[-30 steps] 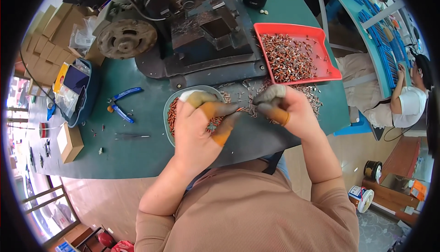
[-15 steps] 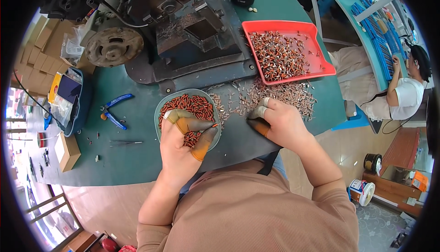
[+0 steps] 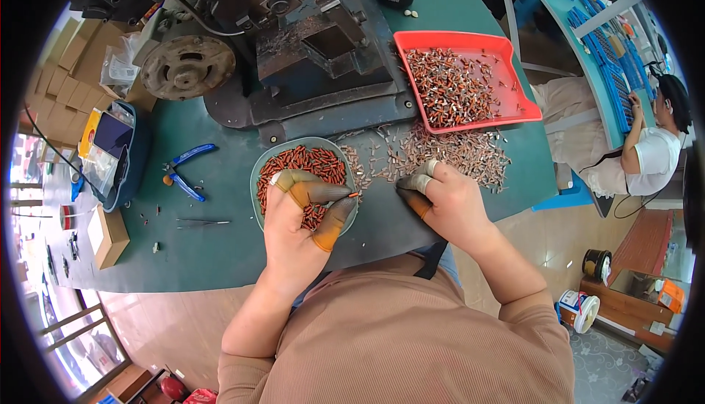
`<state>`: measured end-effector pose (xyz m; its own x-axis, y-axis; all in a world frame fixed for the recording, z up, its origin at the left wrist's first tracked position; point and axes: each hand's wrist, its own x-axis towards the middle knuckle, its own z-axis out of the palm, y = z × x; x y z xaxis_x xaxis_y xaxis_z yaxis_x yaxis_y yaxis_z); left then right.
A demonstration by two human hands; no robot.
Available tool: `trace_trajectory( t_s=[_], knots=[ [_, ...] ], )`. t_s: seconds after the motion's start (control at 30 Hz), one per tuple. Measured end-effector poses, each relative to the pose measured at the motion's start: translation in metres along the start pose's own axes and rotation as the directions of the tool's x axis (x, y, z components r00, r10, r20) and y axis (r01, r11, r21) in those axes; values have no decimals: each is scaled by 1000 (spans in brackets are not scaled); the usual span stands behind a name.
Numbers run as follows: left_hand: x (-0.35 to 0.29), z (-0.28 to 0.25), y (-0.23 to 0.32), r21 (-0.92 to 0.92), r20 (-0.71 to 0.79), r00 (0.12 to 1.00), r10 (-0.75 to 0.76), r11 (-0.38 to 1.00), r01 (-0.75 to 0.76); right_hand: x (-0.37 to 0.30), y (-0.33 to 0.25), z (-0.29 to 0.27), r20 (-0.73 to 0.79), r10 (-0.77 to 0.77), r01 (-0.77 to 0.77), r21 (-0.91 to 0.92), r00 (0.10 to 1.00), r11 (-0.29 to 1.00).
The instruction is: The person inserts small metal components into a pressing machine by hand for assembly.
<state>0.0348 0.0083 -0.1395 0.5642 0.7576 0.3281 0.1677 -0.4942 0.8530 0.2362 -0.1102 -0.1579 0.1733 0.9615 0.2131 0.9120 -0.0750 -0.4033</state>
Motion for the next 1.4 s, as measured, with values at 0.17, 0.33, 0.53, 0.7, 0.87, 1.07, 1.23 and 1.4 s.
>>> trace_trajectory(
  t_s=[0.17,0.33,0.53,0.7,0.87,1.07,1.23,1.4],
  knots=[
    [5,6,2,-106,12,999,-30,994,31,9,-8,1,-97,-7,12,50,995,999],
    [8,23,-2,-319,-49,996,-72,946,53,17,-21,3,237,322,-361,838,917,409],
    [5,29,0,-189,29,999,-41,981,46,23,-31,4,473,231,-489,872,850,13],
    [5,26,-3,-12,-1,999,35,999,-35,22,-36,9,522,197,-520,852,830,-66],
    [17,18,-8,-145,-205,969,-137,984,108,23,-36,13,468,216,-461,883,857,-83],
    [25,9,1,-137,-102,994,-47,990,33,36,-28,3,411,232,-410,911,882,-56],
    [70,-10,1,340,-218,908,358,900,-274,91,-14,-23,164,335,-238,952,928,194],
    [119,-8,-3,544,-276,730,625,728,-417,153,-22,-40,65,326,-152,957,943,249]
  ],
)
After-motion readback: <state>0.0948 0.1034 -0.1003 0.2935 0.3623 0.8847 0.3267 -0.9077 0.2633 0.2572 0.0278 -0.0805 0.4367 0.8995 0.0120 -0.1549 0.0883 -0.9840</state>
